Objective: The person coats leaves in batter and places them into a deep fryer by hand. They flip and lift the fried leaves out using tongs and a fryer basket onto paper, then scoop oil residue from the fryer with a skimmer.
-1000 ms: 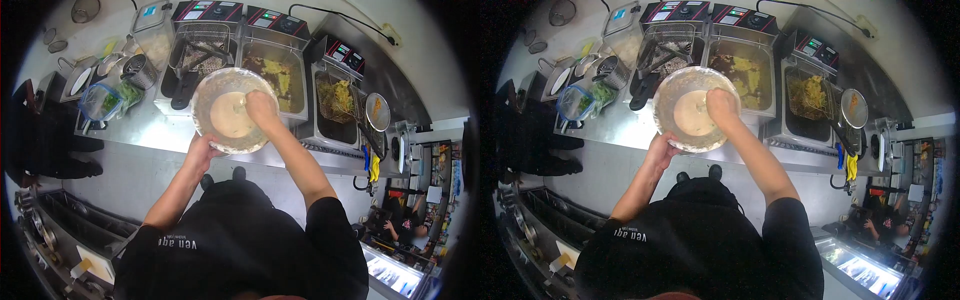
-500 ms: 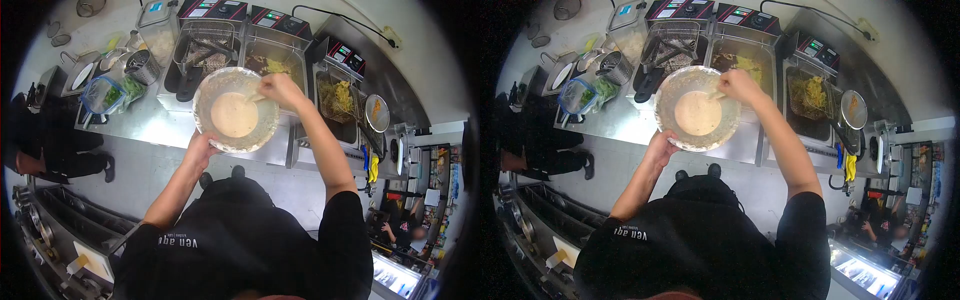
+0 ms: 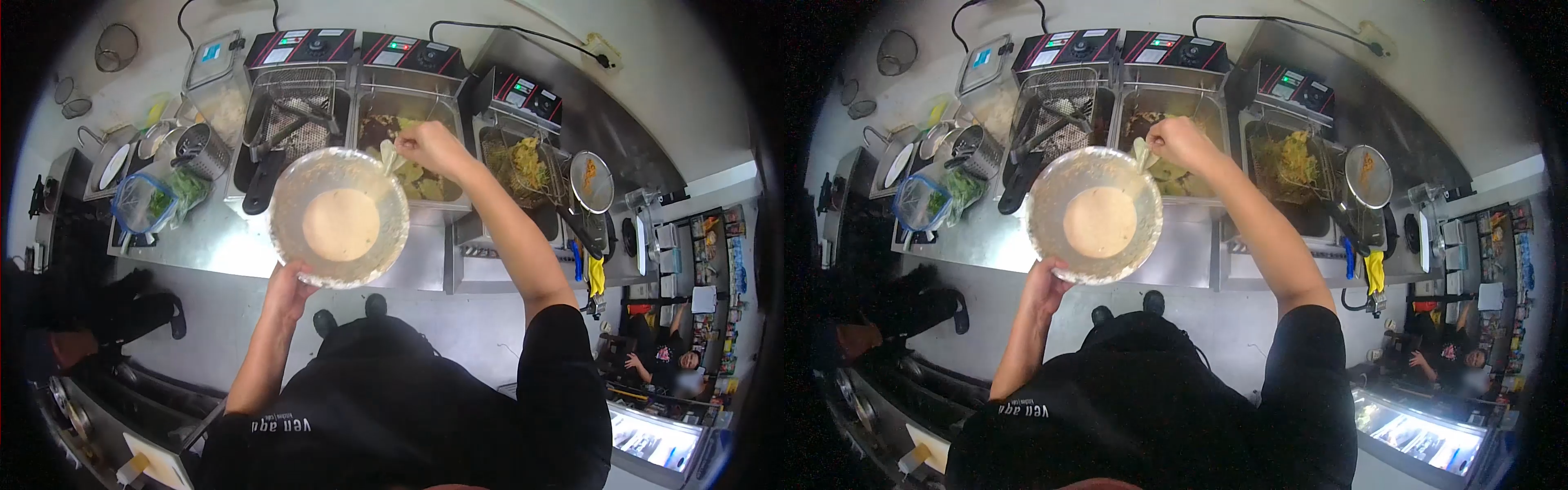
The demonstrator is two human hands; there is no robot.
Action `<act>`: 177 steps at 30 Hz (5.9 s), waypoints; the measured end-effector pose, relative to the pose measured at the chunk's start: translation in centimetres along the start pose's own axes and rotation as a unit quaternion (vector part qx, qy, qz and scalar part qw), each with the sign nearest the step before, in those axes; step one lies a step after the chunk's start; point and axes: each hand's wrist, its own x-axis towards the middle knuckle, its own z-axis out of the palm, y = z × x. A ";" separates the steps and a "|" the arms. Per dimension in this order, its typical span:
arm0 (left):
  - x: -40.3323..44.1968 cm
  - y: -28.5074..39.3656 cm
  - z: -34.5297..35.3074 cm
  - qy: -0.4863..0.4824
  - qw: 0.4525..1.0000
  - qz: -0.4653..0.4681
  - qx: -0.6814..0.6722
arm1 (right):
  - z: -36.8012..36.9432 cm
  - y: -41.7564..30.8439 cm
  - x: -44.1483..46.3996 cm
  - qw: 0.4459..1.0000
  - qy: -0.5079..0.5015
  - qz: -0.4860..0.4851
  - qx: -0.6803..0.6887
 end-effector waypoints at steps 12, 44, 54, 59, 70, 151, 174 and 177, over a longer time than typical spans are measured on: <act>-1.4 -1.1 -2.5 0.066 0.994 -0.017 -0.082 | 7.3 12.0 10.5 0.988 -0.034 0.063 -0.138; 0.8 0.1 2.6 -0.027 0.998 0.007 -0.052 | 10.3 -5.3 -4.0 0.958 -0.196 0.125 -0.167; 0.5 0.2 2.1 -0.036 0.998 0.014 -0.050 | 8.5 -5.5 -2.5 0.979 -0.179 0.089 -0.035; 0.5 0.3 1.9 -0.046 0.998 -0.002 -0.040 | 7.0 -5.5 -1.3 0.983 -0.179 0.051 -0.008; 0.6 -0.1 2.0 -0.039 0.998 0.007 -0.039 | 4.9 -5.7 0.0 0.976 -0.178 0.080 0.098; -0.8 0.4 1.1 -0.041 0.999 -0.012 0.014 | 6.7 -5.7 -3.3 0.950 -0.077 -0.299 -0.051; 0.2 -0.2 1.0 -0.057 0.998 0.000 0.009 | 13.5 -5.1 -7.5 0.976 -0.022 -0.144 -0.164; 0.5 -0.4 0.8 -0.053 0.999 -0.010 0.004 | 13.4 -4.5 -7.2 0.979 -0.042 -0.111 -0.168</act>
